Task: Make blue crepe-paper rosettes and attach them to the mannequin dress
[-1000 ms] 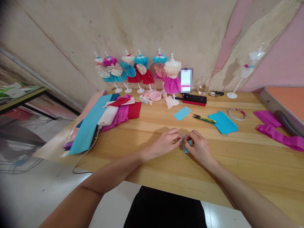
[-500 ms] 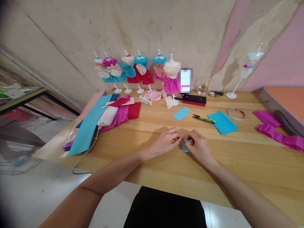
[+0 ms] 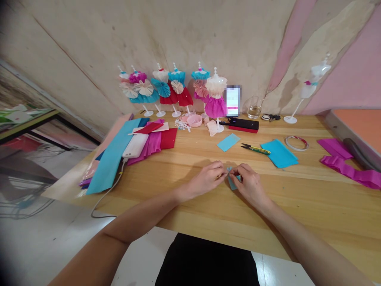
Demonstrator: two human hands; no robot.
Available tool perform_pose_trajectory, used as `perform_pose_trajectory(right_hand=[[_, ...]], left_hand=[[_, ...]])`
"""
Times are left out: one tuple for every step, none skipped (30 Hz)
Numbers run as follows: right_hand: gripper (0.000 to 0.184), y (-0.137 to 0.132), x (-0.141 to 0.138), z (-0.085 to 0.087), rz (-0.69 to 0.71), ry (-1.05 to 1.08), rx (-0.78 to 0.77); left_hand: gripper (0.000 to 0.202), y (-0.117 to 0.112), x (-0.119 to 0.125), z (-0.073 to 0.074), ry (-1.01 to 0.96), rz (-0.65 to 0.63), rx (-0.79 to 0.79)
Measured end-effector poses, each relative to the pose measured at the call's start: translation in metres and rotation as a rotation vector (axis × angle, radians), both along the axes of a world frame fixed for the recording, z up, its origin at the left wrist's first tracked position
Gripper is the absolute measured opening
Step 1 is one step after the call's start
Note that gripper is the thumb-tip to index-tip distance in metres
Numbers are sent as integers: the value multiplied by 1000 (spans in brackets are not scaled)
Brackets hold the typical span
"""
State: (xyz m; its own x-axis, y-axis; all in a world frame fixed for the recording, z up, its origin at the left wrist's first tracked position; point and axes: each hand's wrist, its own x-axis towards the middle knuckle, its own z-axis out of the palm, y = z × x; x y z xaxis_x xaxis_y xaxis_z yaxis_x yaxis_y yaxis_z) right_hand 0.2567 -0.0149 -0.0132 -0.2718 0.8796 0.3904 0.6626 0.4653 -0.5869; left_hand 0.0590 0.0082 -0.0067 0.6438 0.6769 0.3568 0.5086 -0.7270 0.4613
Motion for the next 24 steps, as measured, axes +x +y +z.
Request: perform_pose_trajectory(right_hand=[[12,0,0,-1,4,-23,30],[12,0,0,-1,9,-46,57],[12,0,-1,-2,14,-67,82],[12,-1,-1,-2,20,-85,105],[11,-1,-2,-2,27,-100,123],[10,-2,-2,-1,30,-111,135],[9,-2,-3,0,29,-116,140],[8,-3,-3,1,24,-112,138],[8,-4,-4,2,14,-98,129],[7,-4,-4,3,4,-75,110],[7,-4,-4,5,-8,-44,78],[7,-4,-4,6,-18,-6,34],[8,-4,-4,7,-28,33,-16],[8,-4,-4,8,-36,69,-68],[8,-3,-3,9,-46,98,-116],[8,-3,-3,10,-55,119,-150],[8,-3,-2,10,-62,130,-169],[8,-2,-2,10,-65,133,-173],[8,-2,-2,10,-64,128,-166],[8,-2,-2,9,-57,119,-149],[8,-2,-2,8,-45,105,-123],[8,-3,-2,8,-30,87,-92],[7,-3,-2,7,-16,69,-62],[7,-3,-2,6,-7,52,-35]], left_hand=[[29,-1,0,0,17,0,12],[29,-2,0,1,35,-3,27],[29,-3,0,1,54,-6,43],[30,-3,0,2,69,-7,59],[30,-4,0,2,80,-6,74],[30,-5,0,3,84,-3,85],[29,-5,1,4,78,2,89],[29,-5,1,4,65,8,84],[29,-5,1,5,46,12,72],[28,-5,2,5,26,14,55],[27,-5,2,6,4,14,34],[26,-4,2,6,-15,14,12],[25,-4,2,7,-34,14,-7],[24,-4,2,7,-50,14,-25],[23,-3,2,8,-64,13,-37],[23,-3,2,8,-75,12,-45],[24,-3,2,9,-82,7,-49],[25,-3,1,9,-85,1,-49],[26,-2,1,8,-82,-6,-48],[27,-2,1,8,-76,-13,-45],[27,-2,1,7,-68,-18,-39],[28,-2,2,6,-60,-20,-31],[28,-2,2,5,-55,-21,-25],[27,-2,2,4,-55,-20,-24]])
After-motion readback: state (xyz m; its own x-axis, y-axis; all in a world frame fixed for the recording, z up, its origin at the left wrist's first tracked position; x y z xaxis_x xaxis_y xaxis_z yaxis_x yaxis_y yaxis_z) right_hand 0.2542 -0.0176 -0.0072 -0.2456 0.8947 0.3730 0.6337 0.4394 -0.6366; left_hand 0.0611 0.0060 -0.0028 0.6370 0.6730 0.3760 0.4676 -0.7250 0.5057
